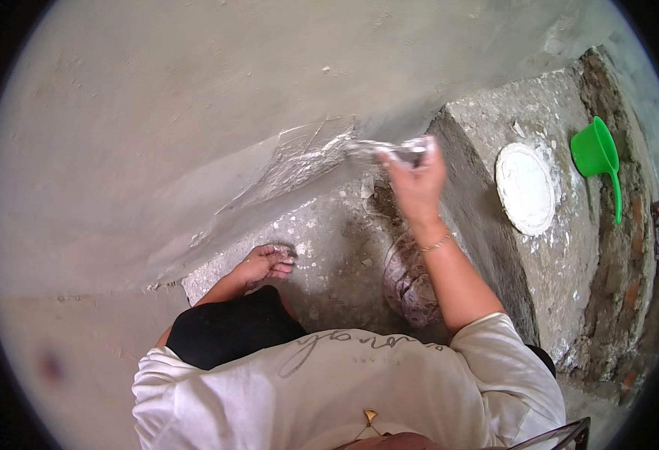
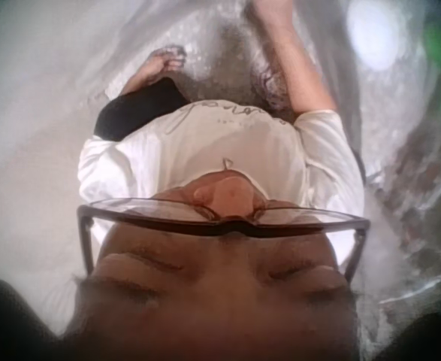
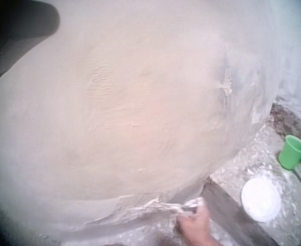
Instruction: The person applies a white filler to a concrete wall using a putty knife. They scoop the material from a white plate, spread it across the wall surface, and smooth it with repetitive scraping motions.
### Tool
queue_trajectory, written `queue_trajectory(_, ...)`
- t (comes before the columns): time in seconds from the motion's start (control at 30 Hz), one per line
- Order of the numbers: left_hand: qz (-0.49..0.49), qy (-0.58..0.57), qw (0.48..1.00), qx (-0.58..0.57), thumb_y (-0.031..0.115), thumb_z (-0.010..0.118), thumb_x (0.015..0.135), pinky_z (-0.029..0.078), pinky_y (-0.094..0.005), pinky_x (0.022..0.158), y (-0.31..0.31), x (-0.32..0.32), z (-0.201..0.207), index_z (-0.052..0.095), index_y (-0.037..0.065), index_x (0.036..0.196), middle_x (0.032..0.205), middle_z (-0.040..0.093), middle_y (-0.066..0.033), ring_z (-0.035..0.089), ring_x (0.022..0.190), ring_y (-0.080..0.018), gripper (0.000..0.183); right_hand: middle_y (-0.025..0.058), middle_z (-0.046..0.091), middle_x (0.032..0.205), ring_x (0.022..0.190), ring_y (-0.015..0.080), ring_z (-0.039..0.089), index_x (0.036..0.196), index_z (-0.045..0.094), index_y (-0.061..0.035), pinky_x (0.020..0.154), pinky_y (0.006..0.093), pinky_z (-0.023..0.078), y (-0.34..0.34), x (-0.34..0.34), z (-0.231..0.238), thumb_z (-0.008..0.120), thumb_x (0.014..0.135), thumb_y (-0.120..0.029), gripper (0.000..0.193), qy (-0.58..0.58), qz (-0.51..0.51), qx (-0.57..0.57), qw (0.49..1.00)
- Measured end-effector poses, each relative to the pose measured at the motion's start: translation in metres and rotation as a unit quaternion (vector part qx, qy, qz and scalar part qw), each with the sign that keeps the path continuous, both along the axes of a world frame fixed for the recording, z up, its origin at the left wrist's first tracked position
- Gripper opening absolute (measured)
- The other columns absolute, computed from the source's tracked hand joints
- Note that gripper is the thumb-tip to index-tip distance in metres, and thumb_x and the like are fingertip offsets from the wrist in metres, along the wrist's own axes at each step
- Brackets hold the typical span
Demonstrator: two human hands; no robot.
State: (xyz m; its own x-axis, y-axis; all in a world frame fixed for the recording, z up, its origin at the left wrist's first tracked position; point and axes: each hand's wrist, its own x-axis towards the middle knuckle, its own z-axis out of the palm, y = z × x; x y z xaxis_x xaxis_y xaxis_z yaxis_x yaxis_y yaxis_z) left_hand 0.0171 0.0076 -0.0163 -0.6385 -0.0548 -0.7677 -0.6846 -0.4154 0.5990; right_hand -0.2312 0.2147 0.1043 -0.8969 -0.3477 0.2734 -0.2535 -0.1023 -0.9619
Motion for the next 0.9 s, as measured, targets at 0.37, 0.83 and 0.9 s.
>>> queue_trajectory(0.37, -0.001, -0.011, 1.000, -0.022, 0.014, 0.051, 0.093, 0.052, -0.0332, 0.078, 0.004, -0.006, 0.009, 0.051, -0.001, 0.115, 0.102, 0.061, -0.0126, 0.062, 0.088, -0.0210, 0.026, 0.0100, 0.055, 0.086, 0.079, 0.0142, 0.057, 0.094, 0.042, 0.0019, 0.064, 0.0248, 0.049, -0.008, 0.006, -0.004, 0.066, 0.077, 0.004, 0.029, -0.035, 0.012, -0.092, 0.995)
queue_trajectory(0.83, -0.007, -0.002, 1.000, -0.028, 0.015, 0.054, 0.092, 0.053, -0.0312, 0.075, 0.005, -0.009, 0.000, 0.055, 0.003, 0.113, 0.101, 0.063, -0.0086, 0.062, 0.082, -0.0169, 0.025, 0.0068, 0.054, 0.083, 0.077, 0.0126, 0.052, 0.094, 0.047, 0.0021, 0.067, 0.0285, 0.046, -0.026, 0.017, -0.023, 0.074, 0.072, -0.006, 0.036, 0.051, -0.118, -0.024, 0.991)
queue_trajectory(0.9, -0.012, 0.007, 1.000, -0.020, 0.016, 0.054, 0.092, 0.053, -0.0313, 0.075, 0.006, -0.011, 0.004, 0.056, 0.003, 0.113, 0.101, 0.063, -0.0084, 0.062, 0.082, -0.0168, 0.025, 0.0074, 0.054, 0.082, 0.077, 0.0136, 0.053, 0.093, 0.046, 0.0021, 0.066, 0.0288, 0.046, -0.033, 0.020, -0.032, 0.075, 0.072, -0.007, 0.037, 0.082, -0.130, -0.037, 0.987)
